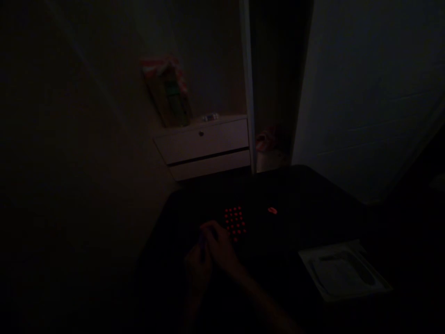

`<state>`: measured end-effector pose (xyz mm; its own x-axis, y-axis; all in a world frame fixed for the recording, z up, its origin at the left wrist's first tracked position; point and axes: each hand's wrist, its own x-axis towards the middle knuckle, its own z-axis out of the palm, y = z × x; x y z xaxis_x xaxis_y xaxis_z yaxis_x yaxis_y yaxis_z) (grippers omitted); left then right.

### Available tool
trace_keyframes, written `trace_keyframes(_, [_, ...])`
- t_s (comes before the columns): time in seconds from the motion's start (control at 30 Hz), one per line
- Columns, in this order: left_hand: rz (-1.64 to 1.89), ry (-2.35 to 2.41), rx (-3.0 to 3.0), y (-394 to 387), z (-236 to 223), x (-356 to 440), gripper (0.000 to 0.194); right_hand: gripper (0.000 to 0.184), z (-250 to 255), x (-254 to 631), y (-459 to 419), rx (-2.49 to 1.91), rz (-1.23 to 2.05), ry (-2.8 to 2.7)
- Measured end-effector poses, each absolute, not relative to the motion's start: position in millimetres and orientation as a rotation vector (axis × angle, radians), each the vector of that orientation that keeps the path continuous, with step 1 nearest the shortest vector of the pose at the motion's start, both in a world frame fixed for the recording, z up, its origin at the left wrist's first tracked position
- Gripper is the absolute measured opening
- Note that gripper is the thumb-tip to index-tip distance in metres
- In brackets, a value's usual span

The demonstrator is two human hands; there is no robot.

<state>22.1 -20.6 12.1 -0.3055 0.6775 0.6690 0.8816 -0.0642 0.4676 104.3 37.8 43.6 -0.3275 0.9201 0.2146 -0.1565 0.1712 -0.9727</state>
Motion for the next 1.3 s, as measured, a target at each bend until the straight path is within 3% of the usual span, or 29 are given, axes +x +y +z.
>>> trace_keyframes(1.3, [-1.315,-2.001,-1.675,-19.0,11.2,21.6,0.033,0.02,49.5,103.5,37.5,-0.807,1.435,-1.341])
